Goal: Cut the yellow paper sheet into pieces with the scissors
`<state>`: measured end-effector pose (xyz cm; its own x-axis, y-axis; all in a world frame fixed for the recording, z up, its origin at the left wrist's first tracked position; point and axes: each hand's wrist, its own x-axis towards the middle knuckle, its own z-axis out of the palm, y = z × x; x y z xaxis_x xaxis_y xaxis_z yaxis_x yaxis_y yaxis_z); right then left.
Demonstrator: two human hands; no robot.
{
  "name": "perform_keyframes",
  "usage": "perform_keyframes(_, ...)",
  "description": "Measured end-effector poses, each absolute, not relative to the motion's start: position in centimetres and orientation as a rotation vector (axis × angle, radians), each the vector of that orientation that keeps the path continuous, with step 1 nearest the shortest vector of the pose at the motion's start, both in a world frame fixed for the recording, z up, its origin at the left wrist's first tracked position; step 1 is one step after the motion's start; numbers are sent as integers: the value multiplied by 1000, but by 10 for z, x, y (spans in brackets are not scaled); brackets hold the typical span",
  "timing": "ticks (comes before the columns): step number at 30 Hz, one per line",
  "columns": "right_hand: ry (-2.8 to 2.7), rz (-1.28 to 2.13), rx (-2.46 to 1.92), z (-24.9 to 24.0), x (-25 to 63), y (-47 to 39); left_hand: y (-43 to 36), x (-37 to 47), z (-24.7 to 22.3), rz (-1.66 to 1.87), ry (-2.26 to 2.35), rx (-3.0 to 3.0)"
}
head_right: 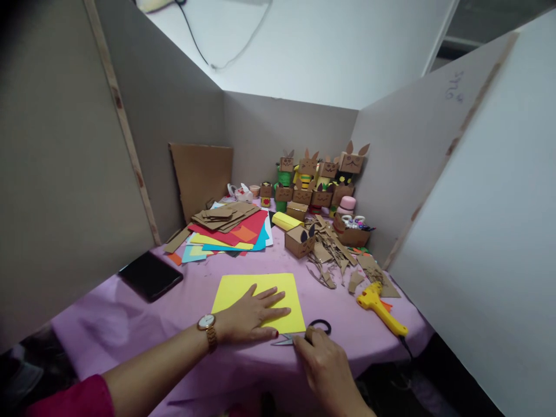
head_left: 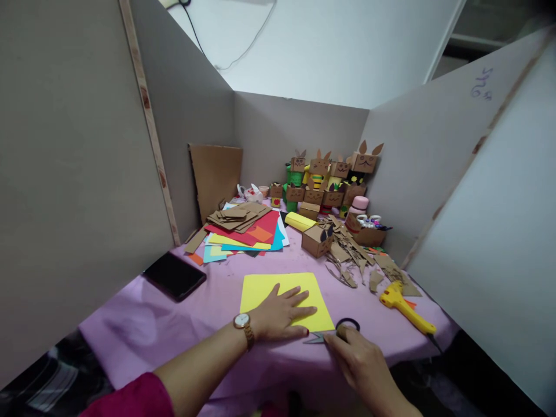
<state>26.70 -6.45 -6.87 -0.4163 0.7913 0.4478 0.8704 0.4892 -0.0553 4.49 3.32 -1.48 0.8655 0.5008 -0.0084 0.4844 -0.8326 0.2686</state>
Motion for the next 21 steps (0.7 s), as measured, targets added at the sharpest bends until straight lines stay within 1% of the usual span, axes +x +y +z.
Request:
perform_keyframes(10, -2314, -240, -1370, -71, 267, -63, 34, 43, -14, 102, 745, 2786)
perform_keyframes(21, -2245, -316, -1327, -66, 258, -62, 41, 30, -18, 120, 789, 2827)
